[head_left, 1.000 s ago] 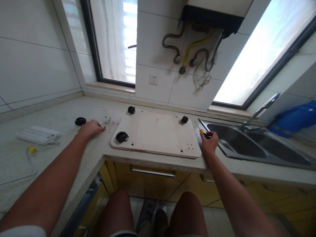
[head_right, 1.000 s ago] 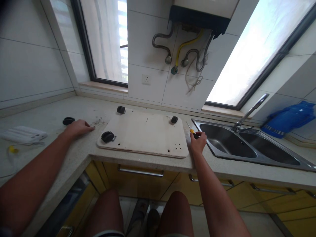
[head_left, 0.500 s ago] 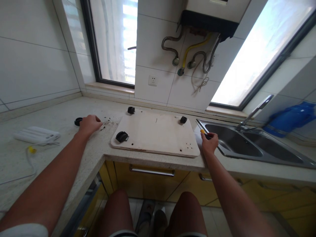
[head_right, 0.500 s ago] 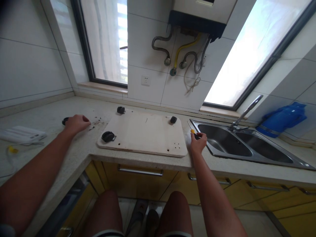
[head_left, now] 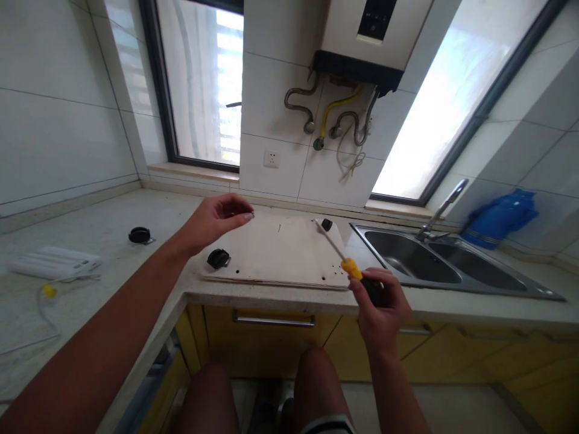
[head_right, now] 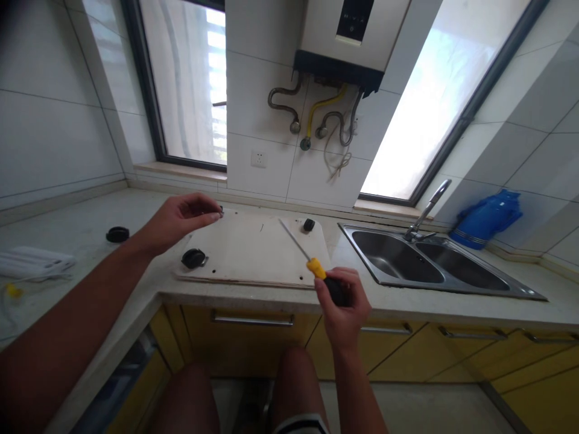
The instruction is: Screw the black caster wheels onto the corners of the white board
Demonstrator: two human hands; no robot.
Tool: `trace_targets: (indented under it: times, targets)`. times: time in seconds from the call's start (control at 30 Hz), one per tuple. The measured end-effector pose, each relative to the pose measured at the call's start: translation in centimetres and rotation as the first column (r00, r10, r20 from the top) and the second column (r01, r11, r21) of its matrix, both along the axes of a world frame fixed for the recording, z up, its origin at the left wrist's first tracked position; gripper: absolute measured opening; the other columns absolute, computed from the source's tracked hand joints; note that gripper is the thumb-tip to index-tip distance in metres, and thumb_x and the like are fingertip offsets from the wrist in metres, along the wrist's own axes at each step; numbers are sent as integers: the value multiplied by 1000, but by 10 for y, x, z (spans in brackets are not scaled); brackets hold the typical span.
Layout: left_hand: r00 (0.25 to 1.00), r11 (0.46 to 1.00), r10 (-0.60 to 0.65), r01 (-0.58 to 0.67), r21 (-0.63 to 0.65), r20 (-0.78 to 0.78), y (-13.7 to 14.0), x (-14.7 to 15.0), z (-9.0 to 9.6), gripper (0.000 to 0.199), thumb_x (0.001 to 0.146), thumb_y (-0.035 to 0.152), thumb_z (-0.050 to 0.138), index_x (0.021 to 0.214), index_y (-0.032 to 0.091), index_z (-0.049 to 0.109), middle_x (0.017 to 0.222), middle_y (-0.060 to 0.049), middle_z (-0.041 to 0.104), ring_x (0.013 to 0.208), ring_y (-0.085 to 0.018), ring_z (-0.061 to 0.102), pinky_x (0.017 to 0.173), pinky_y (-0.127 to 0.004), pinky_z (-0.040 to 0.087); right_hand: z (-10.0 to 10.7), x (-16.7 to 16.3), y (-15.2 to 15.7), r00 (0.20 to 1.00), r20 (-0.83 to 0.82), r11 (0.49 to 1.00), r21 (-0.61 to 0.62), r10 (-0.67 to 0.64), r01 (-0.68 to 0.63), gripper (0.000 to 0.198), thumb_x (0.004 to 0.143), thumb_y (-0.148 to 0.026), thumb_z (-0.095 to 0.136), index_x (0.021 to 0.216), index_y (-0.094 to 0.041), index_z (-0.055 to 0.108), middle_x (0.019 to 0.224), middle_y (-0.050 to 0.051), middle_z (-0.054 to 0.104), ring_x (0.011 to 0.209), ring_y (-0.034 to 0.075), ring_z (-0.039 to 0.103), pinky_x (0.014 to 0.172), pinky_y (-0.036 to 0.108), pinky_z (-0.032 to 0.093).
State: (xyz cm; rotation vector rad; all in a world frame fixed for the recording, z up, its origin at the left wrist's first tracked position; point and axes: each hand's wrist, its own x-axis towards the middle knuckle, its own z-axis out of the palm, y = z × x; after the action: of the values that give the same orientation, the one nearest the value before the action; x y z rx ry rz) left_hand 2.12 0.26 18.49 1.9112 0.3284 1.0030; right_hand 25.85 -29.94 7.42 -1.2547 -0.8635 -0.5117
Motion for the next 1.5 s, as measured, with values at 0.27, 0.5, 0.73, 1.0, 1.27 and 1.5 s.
trace_targets:
  times: [0.27, 0.5, 0.73, 1.0, 1.27, 1.5]
  targets:
    - [926, 928, -372, 369, -48, -71, -56, 9, 4, 37, 82, 55, 101, 101, 24, 90, 99, -7, 88, 98, -25, 85, 102, -43, 72, 41, -58, -30, 946, 266, 976, -156, 188, -150, 24, 96, -9, 86, 113, -25, 78, 104, 1, 72, 95, 16, 69, 81, 27, 59]
    - [934, 938, -345, 342, -50, -91, -66, 3, 13, 39, 80, 59, 100, 100, 27, 92, 99, -8, 87, 99, -29, 84, 101, -48, 74, 41, -61, -40, 947, 263, 973, -187, 184, -137, 23, 97, -12, 87, 112, -27, 79, 105, 2, 72, 94, 18, 71, 80, 28, 61]
    - [933, 939, -343, 345, -1, -112, -67, 1, 16, 35, 84, 58, 95, 100, 27, 93, 98, -8, 86, 96, -28, 82, 96, -46, 73, 39, -60, -45, 940, 288, 971, -204, 181, -125, 23, 96, -12, 87, 112, -26, 79, 107, 4, 72, 94, 18, 73, 78, 29, 63]
    - [899, 872, -349, 416, 260, -265, -56, 3, 7, 19, 99, 43, 83, 108, 32, 95, 104, -7, 88, 92, -24, 81, 86, -37, 66, 43, -55, -61, 885, 429, 952, -303, 179, -46, 26, 95, -8, 88, 113, -24, 79, 107, 5, 73, 90, 17, 76, 77, 27, 66]
    - [817, 837, -477, 535, 115, -324, -61, 21, -11, 14, 98, 39, 85, 107, 33, 95, 101, -7, 88, 88, -22, 82, 81, -33, 66, 27, -34, -68, 918, 324, 938, -328, 227, -117, 20, 95, -14, 90, 107, -26, 80, 101, 5, 74, 85, 19, 76, 71, 31, 67]
    - [860, 910, -384, 413, 18, -335, -66, 43, -47, 62, 93, 45, 93, 152, 38, 76, 137, -10, 85, 121, -30, 83, 105, -43, 70, -8, -3, -61, 971, 155, 969, -193, 182, -151, 29, 93, -20, 93, 108, -27, 69, 101, 2, 70, 85, 18, 75, 74, 30, 67]
